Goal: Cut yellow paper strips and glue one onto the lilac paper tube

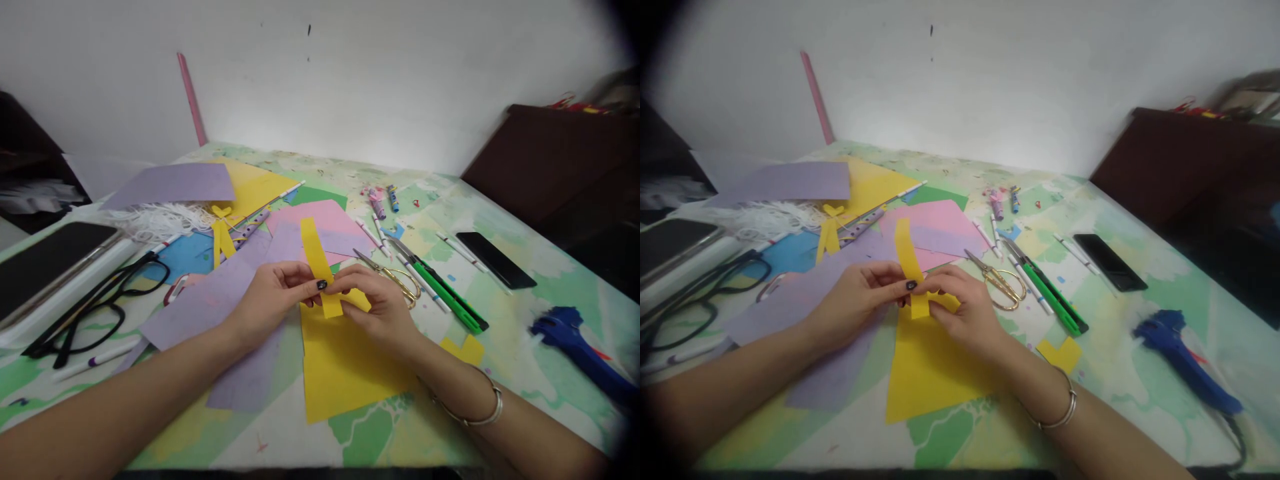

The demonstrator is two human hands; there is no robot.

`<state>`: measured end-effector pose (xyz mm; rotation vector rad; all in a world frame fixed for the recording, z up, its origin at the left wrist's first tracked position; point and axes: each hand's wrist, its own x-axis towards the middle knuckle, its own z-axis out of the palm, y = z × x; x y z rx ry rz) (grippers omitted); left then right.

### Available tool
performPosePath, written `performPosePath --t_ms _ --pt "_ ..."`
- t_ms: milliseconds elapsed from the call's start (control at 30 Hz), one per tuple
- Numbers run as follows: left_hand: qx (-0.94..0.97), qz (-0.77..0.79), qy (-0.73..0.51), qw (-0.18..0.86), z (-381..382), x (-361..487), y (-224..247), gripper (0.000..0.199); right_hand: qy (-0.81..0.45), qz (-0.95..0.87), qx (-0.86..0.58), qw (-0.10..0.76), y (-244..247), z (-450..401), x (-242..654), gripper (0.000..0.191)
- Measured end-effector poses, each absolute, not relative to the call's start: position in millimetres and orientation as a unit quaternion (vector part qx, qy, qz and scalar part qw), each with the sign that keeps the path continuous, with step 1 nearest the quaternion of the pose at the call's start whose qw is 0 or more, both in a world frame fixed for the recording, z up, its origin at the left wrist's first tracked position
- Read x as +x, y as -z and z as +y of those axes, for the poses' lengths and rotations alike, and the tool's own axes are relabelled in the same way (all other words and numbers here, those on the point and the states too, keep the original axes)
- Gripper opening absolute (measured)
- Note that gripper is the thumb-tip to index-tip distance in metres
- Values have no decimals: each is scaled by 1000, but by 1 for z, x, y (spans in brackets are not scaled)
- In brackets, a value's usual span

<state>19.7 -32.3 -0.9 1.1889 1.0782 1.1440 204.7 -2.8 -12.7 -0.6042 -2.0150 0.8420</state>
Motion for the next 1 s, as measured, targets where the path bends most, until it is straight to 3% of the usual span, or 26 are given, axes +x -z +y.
performPosePath --t_ms 333,1000 --pt "569 462 -435 523 -35 21 -5 10 -469 -699 -299 449 14 1 202 3" --pt "581 451 -483 476 -35 23 -3 14 -544 -633 -338 434 10 -3 197 12"
